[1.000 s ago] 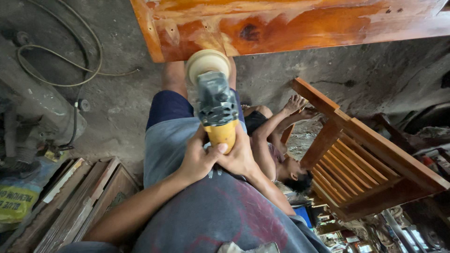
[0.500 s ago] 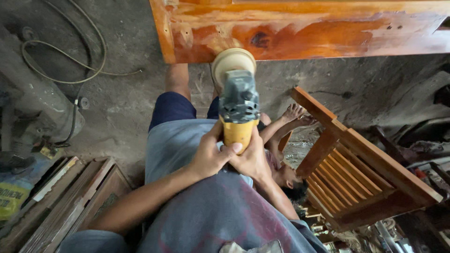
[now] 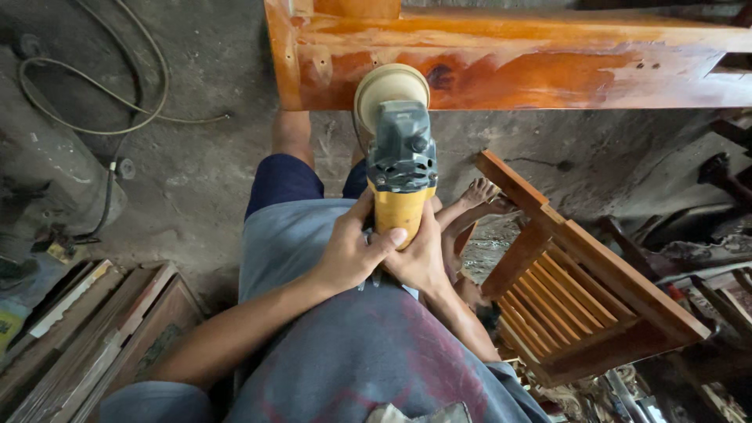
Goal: The person uses an electric sander to smooth the surface of a wooden chair frame. They move the tool along the side rails and slats, removing old finish and smoothing the wood. The person repositions the chair to access different sections during the process.
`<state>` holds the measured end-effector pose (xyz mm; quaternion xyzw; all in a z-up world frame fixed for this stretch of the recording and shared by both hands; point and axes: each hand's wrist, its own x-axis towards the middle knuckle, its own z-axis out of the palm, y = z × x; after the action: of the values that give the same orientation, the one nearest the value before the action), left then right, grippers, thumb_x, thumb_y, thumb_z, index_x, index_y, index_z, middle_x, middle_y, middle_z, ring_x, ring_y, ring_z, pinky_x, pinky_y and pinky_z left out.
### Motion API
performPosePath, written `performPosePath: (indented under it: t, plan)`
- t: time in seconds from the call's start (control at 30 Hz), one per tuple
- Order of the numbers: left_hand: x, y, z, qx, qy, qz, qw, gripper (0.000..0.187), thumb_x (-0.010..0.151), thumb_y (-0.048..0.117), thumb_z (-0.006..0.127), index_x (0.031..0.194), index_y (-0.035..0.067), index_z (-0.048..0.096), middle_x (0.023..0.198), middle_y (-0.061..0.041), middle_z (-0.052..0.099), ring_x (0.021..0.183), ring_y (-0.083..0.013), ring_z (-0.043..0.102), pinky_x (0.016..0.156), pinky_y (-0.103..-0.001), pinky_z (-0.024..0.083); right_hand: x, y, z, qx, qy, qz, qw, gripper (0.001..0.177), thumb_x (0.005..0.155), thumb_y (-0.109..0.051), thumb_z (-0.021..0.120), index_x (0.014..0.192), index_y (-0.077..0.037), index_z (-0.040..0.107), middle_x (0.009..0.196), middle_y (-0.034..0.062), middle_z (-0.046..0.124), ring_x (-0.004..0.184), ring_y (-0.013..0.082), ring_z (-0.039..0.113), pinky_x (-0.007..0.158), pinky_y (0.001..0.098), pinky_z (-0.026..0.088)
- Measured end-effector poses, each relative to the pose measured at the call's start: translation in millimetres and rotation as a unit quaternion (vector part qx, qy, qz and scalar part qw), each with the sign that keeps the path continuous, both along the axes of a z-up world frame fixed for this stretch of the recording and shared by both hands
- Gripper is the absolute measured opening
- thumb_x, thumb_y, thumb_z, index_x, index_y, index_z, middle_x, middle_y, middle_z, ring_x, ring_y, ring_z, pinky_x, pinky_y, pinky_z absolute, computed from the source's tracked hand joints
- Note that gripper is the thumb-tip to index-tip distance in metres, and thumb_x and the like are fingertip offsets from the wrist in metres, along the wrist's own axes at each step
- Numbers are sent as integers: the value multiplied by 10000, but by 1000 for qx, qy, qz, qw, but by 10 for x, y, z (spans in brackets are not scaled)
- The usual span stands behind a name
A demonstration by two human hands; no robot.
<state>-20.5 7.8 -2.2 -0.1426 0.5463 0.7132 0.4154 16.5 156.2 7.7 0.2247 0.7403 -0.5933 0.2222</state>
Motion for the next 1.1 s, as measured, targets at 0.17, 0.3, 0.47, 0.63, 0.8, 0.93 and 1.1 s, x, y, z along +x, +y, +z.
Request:
performPosePath:
  t: [0.17,0.3,0.47,0.63,0.8,0.93,1.1]
  plan:
    - [-17,-76,28,-22,-20,14,999,710,954,311,707,1509,-15,408,1347,-154,644,1253,-227,639,1077,-358,504,-61,-110,-41,-55,-89,-22,994,663,794,-184,821,1342,-11,489,1133,97,679,986,168,686,865,321,582]
    - [-42,-127,36,-16,-13,10,1000,639,976,304,714,1473,-19,475,1328,-158,669,1250,-232,656,1088,-361,517,-57,-111,-14,-46,-99,0,994,655,789,-167,833,1325,-12,489,1137,92,679,1000,163,684,876,313,578]
    - [-74,-7,44,24,-3,11,1000,682,987,302,700,1509,-26,407,1392,-163,611,1305,-236,593,1110,-368,469,-57,-39,32,-43,-71,-38,996,644,807,-139,809,1354,3,499,1162,105,661,1027,180,663,908,327,565]
    - [-90,-125,36,-29,-19,5,999,638,968,298,708,1465,-26,473,1321,-169,667,1237,-239,660,1073,-367,520,-158,-126,0,-67,-111,-36,991,657,788,-168,828,1328,-13,488,1128,84,678,982,169,677,863,319,576]
    - [-139,-92,61,14,-19,25,999,689,992,290,703,1522,-31,400,1402,-184,605,1311,-247,601,1126,-374,480,-189,-110,62,-25,-106,-16,994,656,797,-154,808,1352,-12,487,1151,89,691,1009,175,690,894,322,576]
    - [-182,39,60,22,-3,0,1000,721,992,286,706,1541,-40,370,1439,-182,584,1336,-246,579,1126,-374,472,-125,-19,106,-66,-111,-80,988,662,813,-154,813,1359,-8,468,1194,109,656,1066,188,672,936,334,573]
    - [-159,-55,65,-2,-23,14,1000,697,970,297,705,1505,-39,411,1366,-164,632,1275,-230,623,1093,-358,495,-186,-112,39,-55,-92,-52,993,650,836,-162,793,1380,-14,467,1201,104,666,1064,175,663,942,320,566]
